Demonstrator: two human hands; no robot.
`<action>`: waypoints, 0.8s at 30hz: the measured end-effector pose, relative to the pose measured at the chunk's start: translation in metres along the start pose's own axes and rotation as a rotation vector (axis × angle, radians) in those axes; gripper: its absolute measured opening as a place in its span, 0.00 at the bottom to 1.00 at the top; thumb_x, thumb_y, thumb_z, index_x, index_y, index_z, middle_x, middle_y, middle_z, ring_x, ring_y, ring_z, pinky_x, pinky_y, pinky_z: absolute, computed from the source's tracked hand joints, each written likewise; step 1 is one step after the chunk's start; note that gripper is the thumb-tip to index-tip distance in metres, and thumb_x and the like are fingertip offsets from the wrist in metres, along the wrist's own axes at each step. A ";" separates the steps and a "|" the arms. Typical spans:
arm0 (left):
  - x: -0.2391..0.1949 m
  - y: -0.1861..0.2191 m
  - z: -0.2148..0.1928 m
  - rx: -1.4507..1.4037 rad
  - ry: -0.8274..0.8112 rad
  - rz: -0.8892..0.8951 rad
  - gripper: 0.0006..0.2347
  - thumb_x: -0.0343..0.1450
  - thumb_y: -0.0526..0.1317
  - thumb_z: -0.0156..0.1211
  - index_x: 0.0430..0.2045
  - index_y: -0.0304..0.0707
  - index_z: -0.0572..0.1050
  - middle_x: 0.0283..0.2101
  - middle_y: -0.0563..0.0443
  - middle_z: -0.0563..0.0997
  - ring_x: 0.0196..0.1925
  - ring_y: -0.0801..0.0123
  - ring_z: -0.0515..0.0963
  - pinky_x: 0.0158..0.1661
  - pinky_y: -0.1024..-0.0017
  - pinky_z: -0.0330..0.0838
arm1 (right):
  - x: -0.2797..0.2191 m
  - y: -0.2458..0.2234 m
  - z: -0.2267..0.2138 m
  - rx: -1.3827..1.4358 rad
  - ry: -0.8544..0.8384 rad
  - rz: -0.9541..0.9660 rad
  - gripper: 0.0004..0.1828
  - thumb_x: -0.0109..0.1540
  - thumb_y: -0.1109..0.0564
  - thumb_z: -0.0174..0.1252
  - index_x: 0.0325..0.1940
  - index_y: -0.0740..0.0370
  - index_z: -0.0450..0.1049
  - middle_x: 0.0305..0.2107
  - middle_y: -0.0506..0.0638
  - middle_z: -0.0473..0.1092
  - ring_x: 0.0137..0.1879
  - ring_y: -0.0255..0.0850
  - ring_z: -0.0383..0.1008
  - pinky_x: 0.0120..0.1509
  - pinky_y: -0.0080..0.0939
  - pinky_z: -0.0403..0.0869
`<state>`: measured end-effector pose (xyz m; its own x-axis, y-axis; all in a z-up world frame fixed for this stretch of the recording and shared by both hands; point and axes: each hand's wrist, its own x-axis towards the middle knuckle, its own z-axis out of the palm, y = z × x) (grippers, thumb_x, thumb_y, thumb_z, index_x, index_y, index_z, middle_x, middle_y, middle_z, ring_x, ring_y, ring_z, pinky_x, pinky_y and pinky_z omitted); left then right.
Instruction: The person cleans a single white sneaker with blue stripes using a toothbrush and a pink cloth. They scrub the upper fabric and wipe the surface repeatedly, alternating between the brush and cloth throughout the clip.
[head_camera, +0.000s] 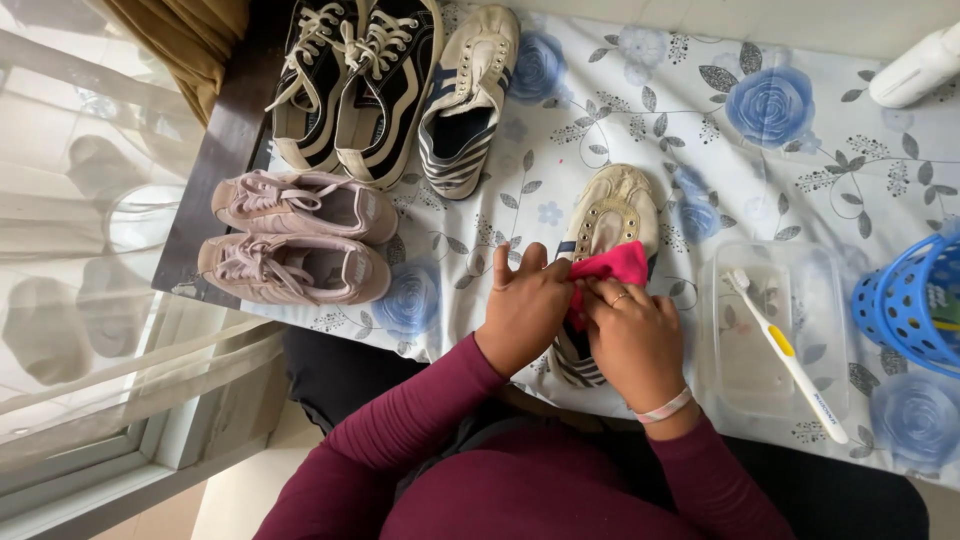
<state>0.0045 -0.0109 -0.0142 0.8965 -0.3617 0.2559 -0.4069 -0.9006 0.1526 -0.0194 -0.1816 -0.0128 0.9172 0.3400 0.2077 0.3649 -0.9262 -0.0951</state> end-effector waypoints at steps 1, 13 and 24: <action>0.000 0.000 -0.001 -0.005 -0.003 0.008 0.05 0.64 0.35 0.65 0.23 0.53 0.82 0.36 0.61 0.79 0.48 0.65 0.69 0.61 0.39 0.40 | -0.003 -0.001 0.003 -0.002 -0.002 0.009 0.15 0.63 0.48 0.55 0.52 0.35 0.80 0.49 0.28 0.73 0.60 0.35 0.72 0.56 0.46 0.72; -0.007 0.025 -0.020 -0.215 0.064 0.027 0.02 0.69 0.38 0.62 0.28 0.50 0.81 0.37 0.56 0.76 0.49 0.60 0.70 0.59 0.36 0.43 | -0.020 0.016 -0.024 0.023 -0.001 0.114 0.23 0.61 0.58 0.54 0.59 0.38 0.78 0.50 0.34 0.76 0.51 0.41 0.80 0.57 0.46 0.73; -0.003 0.026 0.013 -0.151 -0.029 -0.018 0.03 0.67 0.36 0.61 0.26 0.49 0.81 0.35 0.56 0.79 0.48 0.62 0.70 0.59 0.38 0.42 | -0.014 0.015 -0.017 0.068 -0.068 0.080 0.25 0.59 0.64 0.56 0.59 0.51 0.76 0.48 0.45 0.74 0.53 0.46 0.76 0.55 0.44 0.78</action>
<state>-0.0062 -0.0369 -0.0232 0.9078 -0.3541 0.2247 -0.4101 -0.8614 0.2995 -0.0301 -0.2029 -0.0007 0.9518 0.2775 0.1308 0.2977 -0.9385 -0.1750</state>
